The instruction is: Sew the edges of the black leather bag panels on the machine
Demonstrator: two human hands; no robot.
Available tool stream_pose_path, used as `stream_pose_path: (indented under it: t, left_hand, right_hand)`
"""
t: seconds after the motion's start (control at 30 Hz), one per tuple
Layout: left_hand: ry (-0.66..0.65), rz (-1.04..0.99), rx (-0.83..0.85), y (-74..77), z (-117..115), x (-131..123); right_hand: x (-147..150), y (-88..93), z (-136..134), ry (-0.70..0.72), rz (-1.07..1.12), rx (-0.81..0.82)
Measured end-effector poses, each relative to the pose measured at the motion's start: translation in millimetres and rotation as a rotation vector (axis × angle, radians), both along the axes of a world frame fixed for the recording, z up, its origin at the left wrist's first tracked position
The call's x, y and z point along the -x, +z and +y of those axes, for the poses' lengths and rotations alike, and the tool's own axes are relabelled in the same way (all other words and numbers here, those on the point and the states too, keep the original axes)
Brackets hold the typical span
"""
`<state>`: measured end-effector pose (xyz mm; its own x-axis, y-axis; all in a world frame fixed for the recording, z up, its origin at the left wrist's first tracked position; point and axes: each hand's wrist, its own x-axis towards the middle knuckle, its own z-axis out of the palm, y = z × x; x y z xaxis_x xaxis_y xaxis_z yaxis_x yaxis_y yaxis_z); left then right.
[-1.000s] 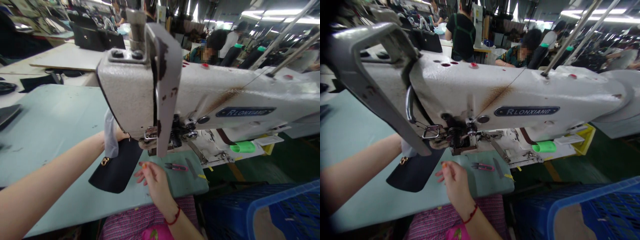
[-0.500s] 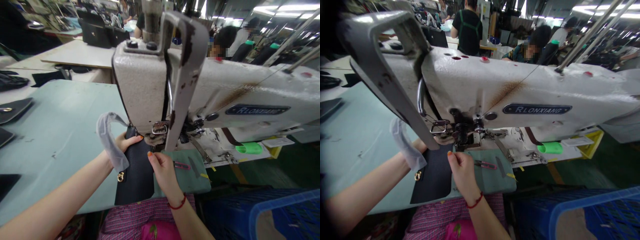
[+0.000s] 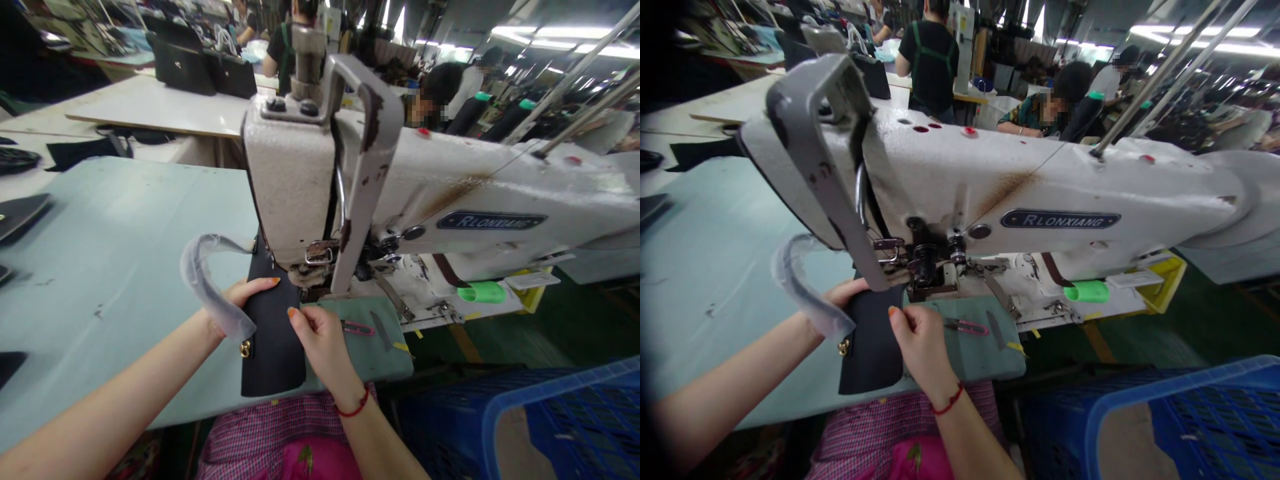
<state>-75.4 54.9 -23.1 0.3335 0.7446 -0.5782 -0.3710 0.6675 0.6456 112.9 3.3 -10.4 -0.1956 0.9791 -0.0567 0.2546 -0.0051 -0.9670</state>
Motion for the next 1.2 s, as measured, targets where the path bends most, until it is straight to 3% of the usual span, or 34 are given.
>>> stream_pose_path:
  t: [0.17,0.43,0.73,1.2]
  left_hand:
    - [0.015,-0.011,-0.013,4.3,0.9,-1.0]
    - [0.022,0.043,-0.018,-2.9,2.8,2.0]
    - [0.046,0.042,-0.034,7.2,5.0,-1.1]
    - [0.075,0.03,-0.012,5.5,8.4,0.5]
  right_hand:
    - [-0.5,-3.4,-0.6,-0.014,-0.001,-0.016]
    - [-0.7,-5.7,4.8,-0.004,0.022,0.007]
    - [-1.1,-3.8,8.3,-0.013,0.002,-0.019]
    - [0.2,-2.7,6.3,-0.048,-0.082,-0.049]
